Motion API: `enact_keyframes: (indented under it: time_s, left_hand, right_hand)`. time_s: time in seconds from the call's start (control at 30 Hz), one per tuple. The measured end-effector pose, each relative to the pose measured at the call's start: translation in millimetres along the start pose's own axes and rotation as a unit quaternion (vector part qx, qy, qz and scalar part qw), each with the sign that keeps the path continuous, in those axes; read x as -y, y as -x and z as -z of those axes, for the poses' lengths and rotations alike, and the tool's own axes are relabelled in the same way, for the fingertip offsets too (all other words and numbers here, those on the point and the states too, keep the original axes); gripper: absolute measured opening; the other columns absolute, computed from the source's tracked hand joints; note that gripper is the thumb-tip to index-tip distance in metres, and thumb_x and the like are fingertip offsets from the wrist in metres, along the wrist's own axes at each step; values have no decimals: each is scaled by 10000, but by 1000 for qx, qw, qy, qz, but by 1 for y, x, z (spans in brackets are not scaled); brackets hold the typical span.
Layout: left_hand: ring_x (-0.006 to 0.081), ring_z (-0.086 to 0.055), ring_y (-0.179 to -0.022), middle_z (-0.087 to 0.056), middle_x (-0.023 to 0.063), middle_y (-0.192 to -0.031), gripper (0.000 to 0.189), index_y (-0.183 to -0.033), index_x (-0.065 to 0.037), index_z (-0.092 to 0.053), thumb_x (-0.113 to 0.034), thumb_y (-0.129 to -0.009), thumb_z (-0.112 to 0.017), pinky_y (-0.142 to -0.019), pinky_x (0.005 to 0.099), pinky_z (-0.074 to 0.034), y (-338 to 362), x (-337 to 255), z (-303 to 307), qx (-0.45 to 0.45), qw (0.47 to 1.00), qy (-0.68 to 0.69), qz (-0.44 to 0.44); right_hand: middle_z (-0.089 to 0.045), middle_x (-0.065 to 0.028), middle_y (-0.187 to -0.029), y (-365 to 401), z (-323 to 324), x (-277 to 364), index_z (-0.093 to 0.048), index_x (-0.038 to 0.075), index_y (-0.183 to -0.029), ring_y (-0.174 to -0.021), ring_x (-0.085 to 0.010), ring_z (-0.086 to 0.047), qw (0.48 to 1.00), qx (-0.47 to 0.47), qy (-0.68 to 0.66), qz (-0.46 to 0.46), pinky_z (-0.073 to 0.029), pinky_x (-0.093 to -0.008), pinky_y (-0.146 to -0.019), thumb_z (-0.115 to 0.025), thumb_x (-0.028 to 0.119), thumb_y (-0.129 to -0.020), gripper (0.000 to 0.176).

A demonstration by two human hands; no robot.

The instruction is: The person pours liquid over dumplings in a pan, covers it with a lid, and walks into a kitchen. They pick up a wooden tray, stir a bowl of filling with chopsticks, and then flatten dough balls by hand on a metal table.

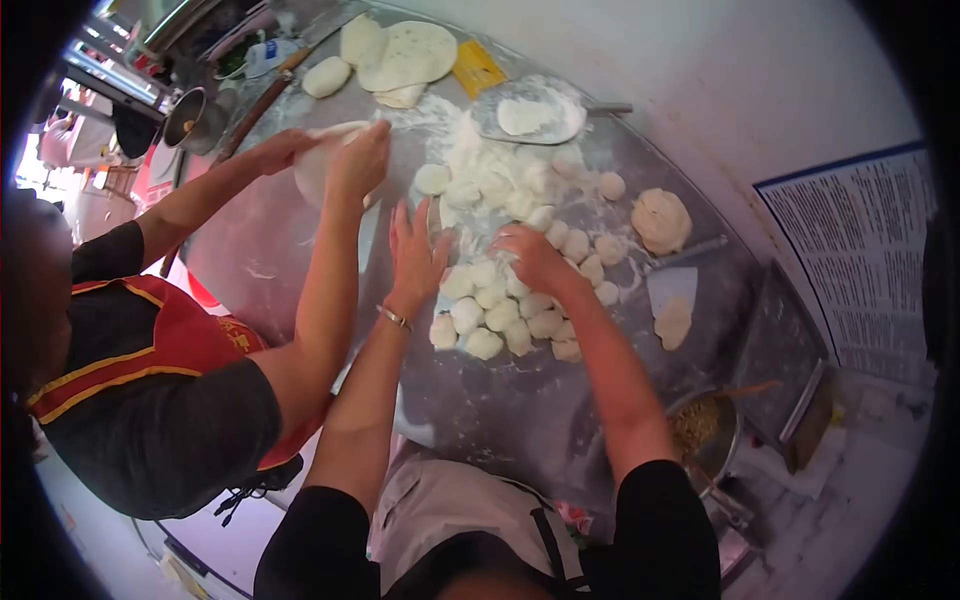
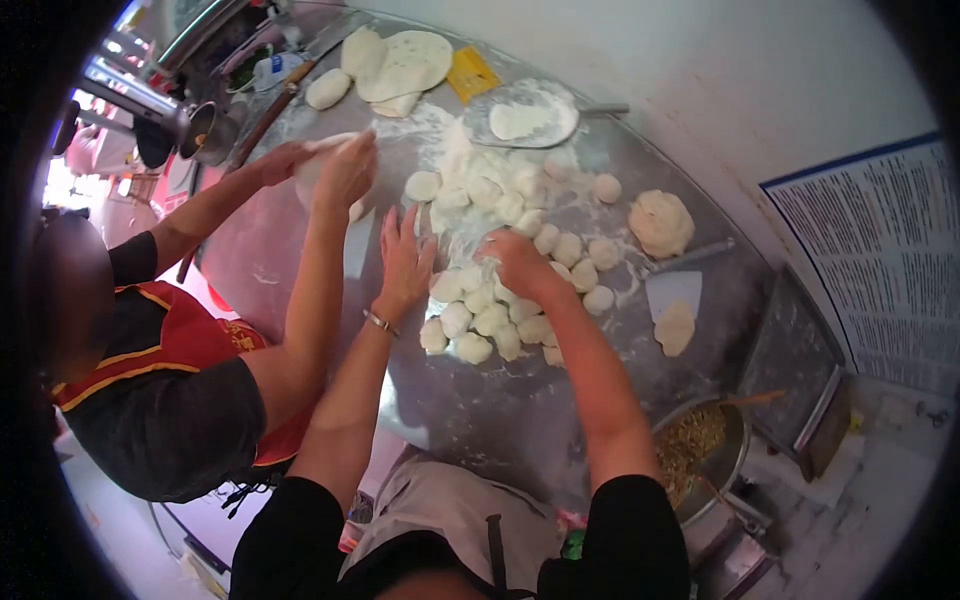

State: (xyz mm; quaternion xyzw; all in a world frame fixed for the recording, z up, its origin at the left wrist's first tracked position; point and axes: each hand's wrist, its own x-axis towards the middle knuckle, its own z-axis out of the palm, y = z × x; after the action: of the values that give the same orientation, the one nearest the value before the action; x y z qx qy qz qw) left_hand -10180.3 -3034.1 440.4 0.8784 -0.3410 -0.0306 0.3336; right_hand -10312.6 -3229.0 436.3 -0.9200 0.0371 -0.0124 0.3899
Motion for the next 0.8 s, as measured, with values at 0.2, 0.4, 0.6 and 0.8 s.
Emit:
enact_keyframes:
  time_s: [0.2,0.4,0.6,0.8]
  left_hand:
    - [440,-336,-1379,-442,182,-1405,555,-1322,-202,-588,-440,-830,-690,-1086,673,-237,96,-77,-24,172,965,-30,-197]
    - [498,-204,-1420,-324,229,-1501,606,-1266,-253,-629,-490,-726,-771,-1095,714,-165,78,-30,19,287,901,-158,-284]
    - [515,-177,-1428,-260,204,-1558,633,-1431,-289,-477,-504,-859,-643,-1048,768,-171,21,-41,-34,97,979,-147,-99]
    - [441,-203,-1454,-288,90,-1580,639,-1453,-286,-458,-425,-866,-670,-1086,745,-114,113,-15,16,244,913,-218,-243]
  right_hand:
    - [-450,-69,-1443,143,-42,82,-523,248,-1376,-1396,-304,-355,961,-127,175,-171,-224,-624,-1128,-746,220,-769,647]
    - [-314,-45,-1542,178,-30,12,-516,351,-1375,-1446,-369,-239,921,-190,289,-177,-185,-725,-1087,-830,336,-690,754]
    - [-283,-75,-1572,86,-42,47,-499,332,-1397,-1459,-393,-218,921,-220,206,-246,-152,-721,-1105,-801,383,-725,739]
    - [-306,-104,-1556,189,-98,46,-516,306,-1389,-1438,-409,-254,886,-242,384,-94,-158,-711,-1107,-766,395,-765,679]
